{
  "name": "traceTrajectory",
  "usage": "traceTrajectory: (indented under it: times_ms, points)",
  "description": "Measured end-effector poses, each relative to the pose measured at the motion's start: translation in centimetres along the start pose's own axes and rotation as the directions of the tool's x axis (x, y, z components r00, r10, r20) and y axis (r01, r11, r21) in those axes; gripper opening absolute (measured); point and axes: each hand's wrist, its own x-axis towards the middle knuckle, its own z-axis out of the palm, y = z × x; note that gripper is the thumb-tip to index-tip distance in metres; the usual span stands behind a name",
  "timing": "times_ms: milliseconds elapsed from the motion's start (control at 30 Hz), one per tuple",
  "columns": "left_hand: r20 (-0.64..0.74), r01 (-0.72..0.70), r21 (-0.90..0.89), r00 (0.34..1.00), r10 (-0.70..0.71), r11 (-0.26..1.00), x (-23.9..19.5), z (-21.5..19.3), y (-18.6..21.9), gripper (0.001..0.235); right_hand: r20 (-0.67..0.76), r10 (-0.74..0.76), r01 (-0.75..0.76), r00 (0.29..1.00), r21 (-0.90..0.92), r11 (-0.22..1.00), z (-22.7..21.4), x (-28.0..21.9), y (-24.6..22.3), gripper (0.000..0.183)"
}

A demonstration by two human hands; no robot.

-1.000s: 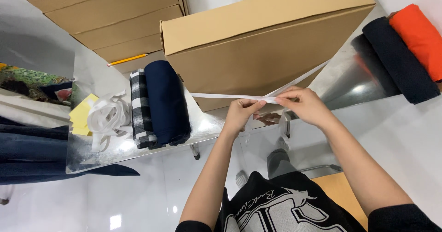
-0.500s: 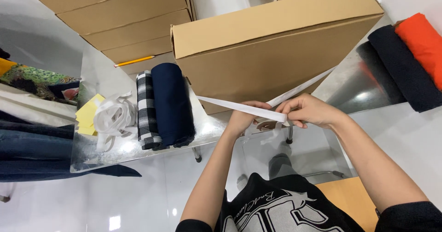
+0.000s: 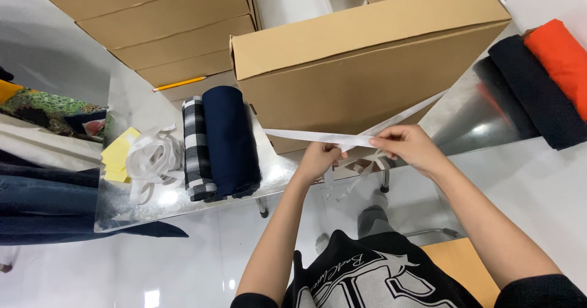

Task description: The person places two pink folded items wrapped in plastic into a cardboard box, closes the lid, and then wraps a white ribbon around the box. They tie the ribbon into a neat bow on top of the package.

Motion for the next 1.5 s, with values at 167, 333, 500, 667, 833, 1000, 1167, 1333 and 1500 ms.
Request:
traceTrajectory:
  times_ms: [167,333,500,667,833,1000,1167,1333,1500]
  points:
    - [0.001,-0.046,0.073,0.999,0.046,0.996,-2.4,-0.8,2.6,0.029,-0.106,-0.014,0.011,0.994,-0.031,0.999,0.6,0.7,-0.6,0.01]
    - [-0.03,-0.08,0.14,0.996,0.085,0.987,-4.9,-2.3,5.3,0.026,-0.158,-0.01,-0.005,0.987,-0.092,0.996,0.9,1.0,-0.3,0.017]
    - [0.021,-0.08,0.114,0.997,0.078,0.99,-7.9,-3.8,7.9,0.023,-0.237,0.061,-0.099,0.97,-0.151,0.984,2.4,0.7,0.3,0.025]
    - [0.101,-0.105,0.089,0.99,0.096,0.991,-9.5,-5.0,10.0,0.021,-0.275,0.031,-0.028,0.961,0.015,0.999,3.0,2.6,4.8,0.028]
    - [0.145,-0.129,0.021,0.981,0.125,0.991,-10.9,-5.8,15.0,0.022,-0.293,0.005,0.027,0.956,0.105,0.994,3.7,2.5,5.3,0.026]
    - [0.182,-0.2,-0.266,0.95,0.253,0.943,-7.7,-5.5,20.8,0.016,-0.308,0.029,0.017,0.951,0.145,0.989,3.9,2.1,4.1,0.025]
    - [0.126,-0.247,-0.443,0.934,0.333,0.862,-4.4,-5.8,31.7,0.008,-0.319,0.016,0.057,0.948,0.219,0.974,3.8,3.7,5.2,0.025]
    - [0.081,-0.337,-0.25,0.927,0.366,0.908,-0.5,-5.3,40.9,0.016,-0.316,0.044,0.038,0.948,0.249,0.968,3.4,4.3,4.3,0.022]
    - [-0.137,-0.361,0.112,0.917,0.375,0.926,8.9,-6.2,42.6,0.044,-0.254,0.111,-0.026,0.961,0.314,0.949,3.8,4.0,2.5,0.028]
